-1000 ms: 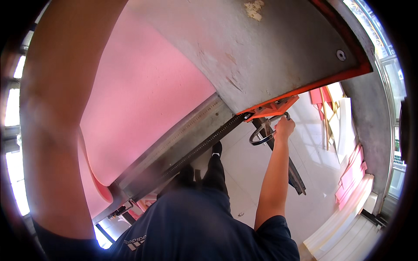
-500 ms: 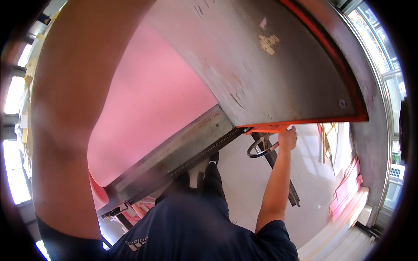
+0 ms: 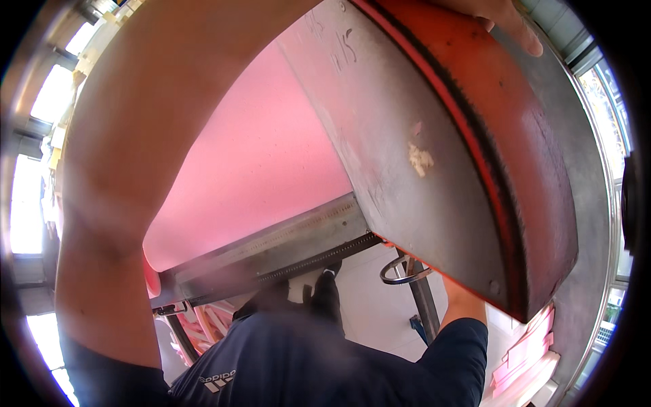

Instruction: The person positions large pink foam sheets on a hydraulic guillotine cutter, aligns them against the guide, and operates the lever to slice the material. The person then removes the cut pieces and scrap, repeating the process with new sheets.

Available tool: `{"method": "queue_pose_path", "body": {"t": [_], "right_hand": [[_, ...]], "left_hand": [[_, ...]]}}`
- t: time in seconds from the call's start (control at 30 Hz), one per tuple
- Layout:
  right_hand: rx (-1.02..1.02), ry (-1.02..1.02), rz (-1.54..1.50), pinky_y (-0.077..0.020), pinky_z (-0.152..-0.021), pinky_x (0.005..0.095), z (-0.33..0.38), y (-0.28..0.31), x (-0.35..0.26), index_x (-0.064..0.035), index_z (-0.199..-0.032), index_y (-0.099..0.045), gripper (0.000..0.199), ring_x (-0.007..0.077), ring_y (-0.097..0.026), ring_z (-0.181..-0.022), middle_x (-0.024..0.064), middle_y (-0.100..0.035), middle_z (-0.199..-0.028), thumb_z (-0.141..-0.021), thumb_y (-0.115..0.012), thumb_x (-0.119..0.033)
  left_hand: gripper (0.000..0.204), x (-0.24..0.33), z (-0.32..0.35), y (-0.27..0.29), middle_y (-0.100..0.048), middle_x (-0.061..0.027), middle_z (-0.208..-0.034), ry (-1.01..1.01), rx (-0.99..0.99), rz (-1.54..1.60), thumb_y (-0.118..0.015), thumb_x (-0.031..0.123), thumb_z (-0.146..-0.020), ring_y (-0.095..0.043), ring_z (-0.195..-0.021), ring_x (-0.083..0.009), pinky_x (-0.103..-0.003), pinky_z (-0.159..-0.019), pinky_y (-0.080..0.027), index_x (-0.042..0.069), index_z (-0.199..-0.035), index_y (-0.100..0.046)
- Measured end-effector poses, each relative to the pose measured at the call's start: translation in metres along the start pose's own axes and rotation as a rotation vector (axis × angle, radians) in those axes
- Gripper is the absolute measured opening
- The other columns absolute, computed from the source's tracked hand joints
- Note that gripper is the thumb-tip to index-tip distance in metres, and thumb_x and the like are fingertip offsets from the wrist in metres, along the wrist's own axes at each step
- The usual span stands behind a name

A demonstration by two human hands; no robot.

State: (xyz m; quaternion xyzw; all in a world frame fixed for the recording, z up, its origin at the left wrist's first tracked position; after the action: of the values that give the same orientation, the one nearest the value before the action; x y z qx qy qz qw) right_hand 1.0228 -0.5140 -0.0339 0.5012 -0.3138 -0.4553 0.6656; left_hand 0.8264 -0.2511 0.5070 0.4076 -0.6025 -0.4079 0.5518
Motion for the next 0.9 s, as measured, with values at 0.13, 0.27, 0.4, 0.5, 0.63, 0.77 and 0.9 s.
{"method": "queue_pose_path", "body": {"t": [0.13,0.27,0.4,0.5,0.63,0.77,0.9], "right_hand": [[-0.019,0.025,-0.018,-0.0522,-0.087,0.0421,-0.014,0.005,-0.006,-0.0042,-0.129,-0.058,0.05,0.0333,-0.065,-0.094,0.0172,-0.064,-0.12,-0.092,-0.055,-0.038],[-0.028,0.11,-0.039,-0.0525,-0.086,0.0416,-0.024,0.004,-0.042,-0.0042,-0.129,-0.058,0.049,0.0328,-0.065,-0.093,0.0172,-0.063,-0.12,-0.093,-0.054,-0.037],[0.03,0.024,-0.071,-0.0528,-0.085,0.0412,-0.016,0.021,0.013,-0.0042,-0.13,-0.057,0.048,0.0324,-0.065,-0.092,0.0171,-0.063,-0.12,-0.093,-0.053,-0.036],[0.065,0.106,-0.167,-0.053,-0.084,0.0408,-0.008,0.024,-0.026,-0.0042,-0.13,-0.057,0.047,0.0321,-0.065,-0.091,0.017,-0.063,-0.12,-0.094,-0.053,-0.035],[0.274,-0.041,-0.407,-0.0533,-0.083,0.0404,0.048,0.049,0.007,-0.0042,-0.13,-0.057,0.047,0.0317,-0.065,-0.09,0.017,-0.063,-0.12,-0.095,-0.052,-0.034],[0.777,-0.06,-0.632,-0.0524,-0.076,0.039,0.144,0.032,0.017,-0.0019,-0.126,-0.059,0.041,0.0298,-0.064,-0.084,0.016,-0.065,-0.111,-0.1,-0.046,-0.032],[0.814,-0.063,-0.842,-0.0495,-0.063,0.038,0.289,-0.016,-0.032,-0.0003,-0.102,-0.067,0.047,0.0279,-0.062,-0.072,0.0132,-0.065,-0.082,-0.105,-0.039,-0.037]], "left_hand": [[0.063,0.004,-0.004,0.003,-0.069,-0.0215,-0.107,0.037,0.008,-0.03,-0.057,0.056,-0.09,-0.065,-0.101,-0.0336,-0.041,-0.093,-0.047,-0.004,-0.1,-0.072],[0.059,-0.029,-0.027,-0.007,-0.069,-0.0197,-0.112,-0.093,-0.042,-0.18,-0.06,0.053,-0.09,-0.064,-0.106,-0.0335,-0.041,-0.095,-0.047,-0.002,-0.109,-0.069],[0.069,-0.026,-0.079,-0.025,-0.068,-0.0155,-0.121,-0.202,-0.071,-0.1,-0.059,0.062,-0.088,-0.06,-0.116,-0.0349,-0.043,-0.1,-0.045,0.004,-0.126,-0.065],[0.081,-0.031,-0.044,-0.003,-0.068,-0.0222,-0.117,-0.055,0.087,-0.109,-0.059,0.073,-0.079,-0.06,-0.113,-0.0385,-0.046,-0.099,-0.046,-0.002,-0.106,-0.073],[0.065,-0.025,-0.026,0.015,-0.071,-0.0159,-0.108,-0.002,0.316,0.255,-0.069,0.064,-0.074,-0.066,-0.104,-0.0332,-0.041,-0.091,-0.05,0.006,-0.102,-0.075],[0.051,-0.068,0.104,0.031,-0.071,-0.0099,-0.101,-0.099,0.926,0.355,-0.075,0.049,-0.075,-0.067,-0.096,-0.0319,-0.04,-0.082,-0.053,0.008,-0.104,-0.07],[0.032,-0.152,0.292,-0.075,-0.064,-0.013,-0.117,0.097,0.954,0.203,-0.069,0.028,-0.089,-0.058,-0.113,-0.0347,-0.048,-0.098,-0.045,0.01,-0.116,-0.065]]}}
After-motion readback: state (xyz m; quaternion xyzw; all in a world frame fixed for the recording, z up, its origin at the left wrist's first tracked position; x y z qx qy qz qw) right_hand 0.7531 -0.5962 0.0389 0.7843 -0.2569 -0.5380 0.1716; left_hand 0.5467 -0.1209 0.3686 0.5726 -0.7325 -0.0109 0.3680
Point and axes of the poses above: each hand's wrist, its own z-axis away from the middle knuckle, its own y-axis out of the back of the hand, x = y × z, the point moved 5 cm from there along -z, towards the middle knuckle
